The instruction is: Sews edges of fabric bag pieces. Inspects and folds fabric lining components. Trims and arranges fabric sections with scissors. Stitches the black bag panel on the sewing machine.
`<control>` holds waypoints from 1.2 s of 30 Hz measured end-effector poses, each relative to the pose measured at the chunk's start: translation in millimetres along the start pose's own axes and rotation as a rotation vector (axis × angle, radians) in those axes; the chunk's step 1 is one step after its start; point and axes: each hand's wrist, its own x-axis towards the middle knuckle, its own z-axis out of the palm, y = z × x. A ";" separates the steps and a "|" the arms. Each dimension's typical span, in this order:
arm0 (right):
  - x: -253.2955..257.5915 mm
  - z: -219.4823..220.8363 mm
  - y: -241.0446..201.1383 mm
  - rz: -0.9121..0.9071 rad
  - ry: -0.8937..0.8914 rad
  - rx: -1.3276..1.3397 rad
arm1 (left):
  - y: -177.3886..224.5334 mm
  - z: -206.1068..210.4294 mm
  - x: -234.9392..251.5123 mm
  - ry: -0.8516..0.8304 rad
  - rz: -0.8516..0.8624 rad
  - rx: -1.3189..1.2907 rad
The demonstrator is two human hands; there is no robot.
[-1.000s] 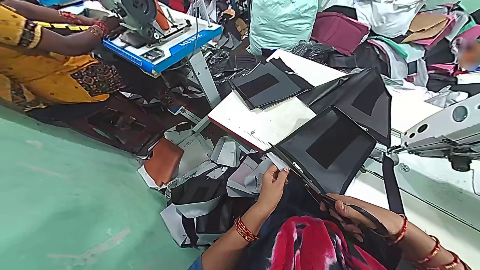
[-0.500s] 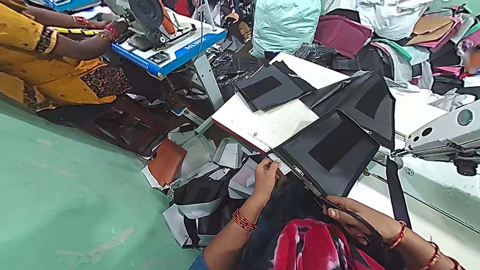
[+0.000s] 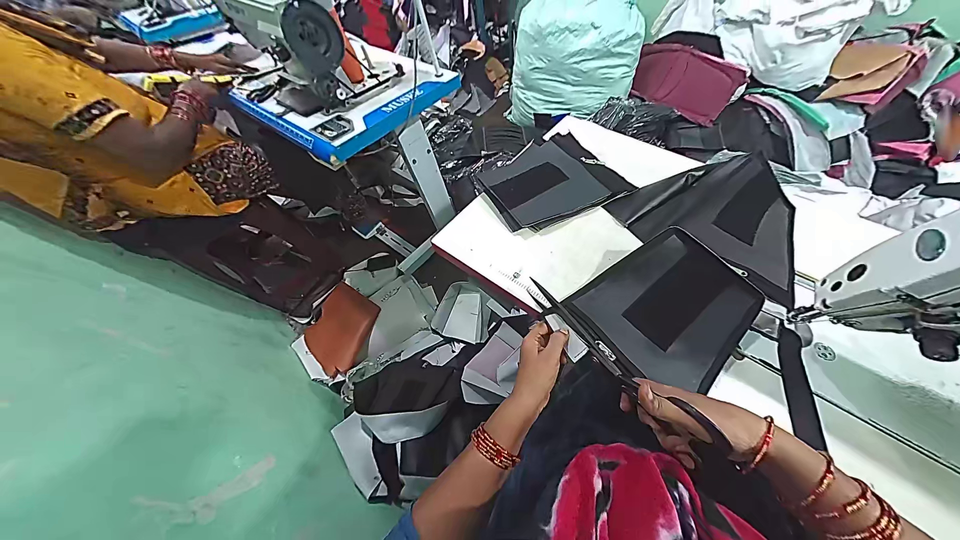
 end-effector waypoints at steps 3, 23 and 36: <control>1.4 1.1 3.9 -0.004 0.057 0.024 | -0.3 -1.5 1.7 -0.004 -0.006 0.043; 12.6 18.8 4.1 -0.058 0.266 -0.159 | -4.5 -8.6 23.6 0.143 0.064 0.105; -107.4 27.3 92.0 -0.173 0.500 -0.169 | -35.8 -17.7 -8.6 -0.190 0.086 0.441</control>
